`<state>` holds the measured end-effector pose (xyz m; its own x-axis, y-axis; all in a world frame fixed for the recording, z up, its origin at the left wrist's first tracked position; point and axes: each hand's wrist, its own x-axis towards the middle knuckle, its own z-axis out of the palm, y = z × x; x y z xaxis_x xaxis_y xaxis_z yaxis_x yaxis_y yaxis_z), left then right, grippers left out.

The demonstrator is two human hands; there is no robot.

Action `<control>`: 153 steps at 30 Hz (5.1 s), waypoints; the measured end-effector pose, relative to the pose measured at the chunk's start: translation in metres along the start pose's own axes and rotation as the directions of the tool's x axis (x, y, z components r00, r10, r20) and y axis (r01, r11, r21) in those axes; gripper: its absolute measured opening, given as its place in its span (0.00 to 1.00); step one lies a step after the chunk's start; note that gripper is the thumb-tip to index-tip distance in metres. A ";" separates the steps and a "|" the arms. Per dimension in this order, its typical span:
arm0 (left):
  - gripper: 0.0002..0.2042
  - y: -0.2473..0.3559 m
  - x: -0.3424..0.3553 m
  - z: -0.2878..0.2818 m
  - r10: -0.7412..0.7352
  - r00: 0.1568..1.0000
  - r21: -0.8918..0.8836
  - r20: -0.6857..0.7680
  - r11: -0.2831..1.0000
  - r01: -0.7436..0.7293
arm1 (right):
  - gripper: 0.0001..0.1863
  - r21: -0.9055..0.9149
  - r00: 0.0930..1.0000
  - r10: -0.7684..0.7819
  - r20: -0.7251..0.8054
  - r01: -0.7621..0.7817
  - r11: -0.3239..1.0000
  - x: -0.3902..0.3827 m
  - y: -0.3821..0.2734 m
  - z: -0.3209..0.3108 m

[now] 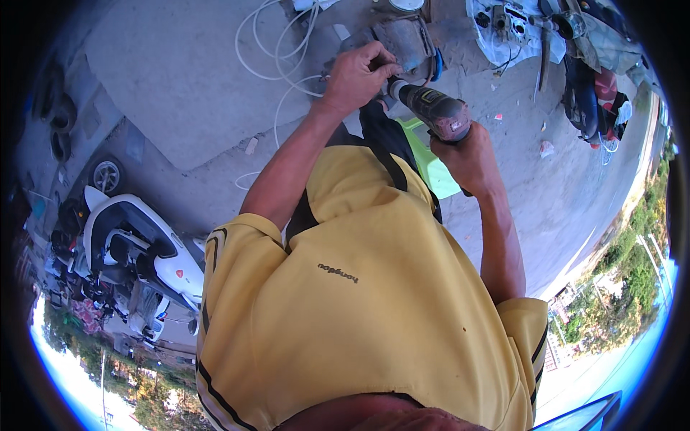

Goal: The person uses a cordless drill to bore a hole into a metal part clamped in a bench vise. They hold the drill with both hands, apply pressure, and drill into the metal. After drilling, they remove the drill bit and inspect it.

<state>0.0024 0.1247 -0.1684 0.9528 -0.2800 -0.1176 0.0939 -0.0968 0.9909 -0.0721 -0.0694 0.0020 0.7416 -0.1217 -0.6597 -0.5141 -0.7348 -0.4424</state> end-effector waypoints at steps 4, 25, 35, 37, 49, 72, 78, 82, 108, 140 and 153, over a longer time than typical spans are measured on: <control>0.06 -0.001 0.000 0.000 -0.005 1.000 -0.027 0.012 1.000 0.005 | 0.18 -0.044 1.000 -0.016 0.005 0.016 0.999 0.000 -0.002 -0.001; 0.07 0.003 0.000 -0.001 0.003 1.000 0.010 -0.005 1.000 -0.003 | 0.18 -0.020 1.000 0.024 -0.007 -0.024 1.000 -0.001 -0.002 0.000; 0.07 -0.001 0.000 0.001 0.013 1.000 -0.022 -0.020 1.000 -0.013 | 0.15 0.004 0.999 -0.008 -0.042 0.008 1.000 0.000 0.000 0.000; 0.07 0.002 0.000 0.000 0.004 1.000 -0.014 -0.013 1.000 -0.004 | 0.15 -0.065 0.998 0.045 -0.044 -0.048 0.997 0.003 0.001 -0.007; 0.07 -0.001 0.000 0.002 0.003 0.999 -0.022 -0.041 1.000 -0.004 | 0.15 0.037 0.996 -0.015 -0.082 0.018 0.999 -0.011 0.003 -0.001; 0.08 0.009 -0.001 0.000 -0.076 0.997 -0.041 -0.008 0.996 0.076 | 0.20 -0.106 0.997 -0.054 -0.063 0.047 0.993 -0.009 -0.007 0.006; 0.08 0.005 0.000 0.000 -0.048 0.999 -0.048 -0.010 0.998 0.047 | 0.19 -0.130 0.995 -0.081 -0.063 0.072 0.989 -0.012 -0.021 0.008; 0.08 0.017 0.000 -0.003 -0.100 0.995 -0.081 0.001 0.992 0.100 | 0.20 -0.130 0.994 -0.075 -0.076 0.065 0.989 -0.011 -0.013 0.012; 0.09 0.000 0.002 0.007 0.031 0.998 0.004 -0.050 1.000 -0.031 | 0.21 -0.165 0.989 -0.125 -0.080 0.110 0.980 -0.013 -0.013 0.013; 0.07 0.135 -0.023 0.041 0.077 0.996 -0.561 -0.048 0.823 -0.091 | 0.23 0.969 0.973 0.066 -0.220 0.226 -0.099 -0.019 0.047 0.013; 0.07 0.156 -0.039 0.119 0.151 0.988 -0.478 -0.037 0.865 -0.151 | 0.21 0.924 0.926 -0.067 -0.371 0.360 -0.129 -0.022 0.092 -0.038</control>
<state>-0.0549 0.0074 -0.0170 0.9661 -0.2557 0.0363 0.0758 0.4151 0.9066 -0.1194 -0.1600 -0.0013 0.8813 -0.3106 -0.3562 -0.0645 0.6676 -0.7417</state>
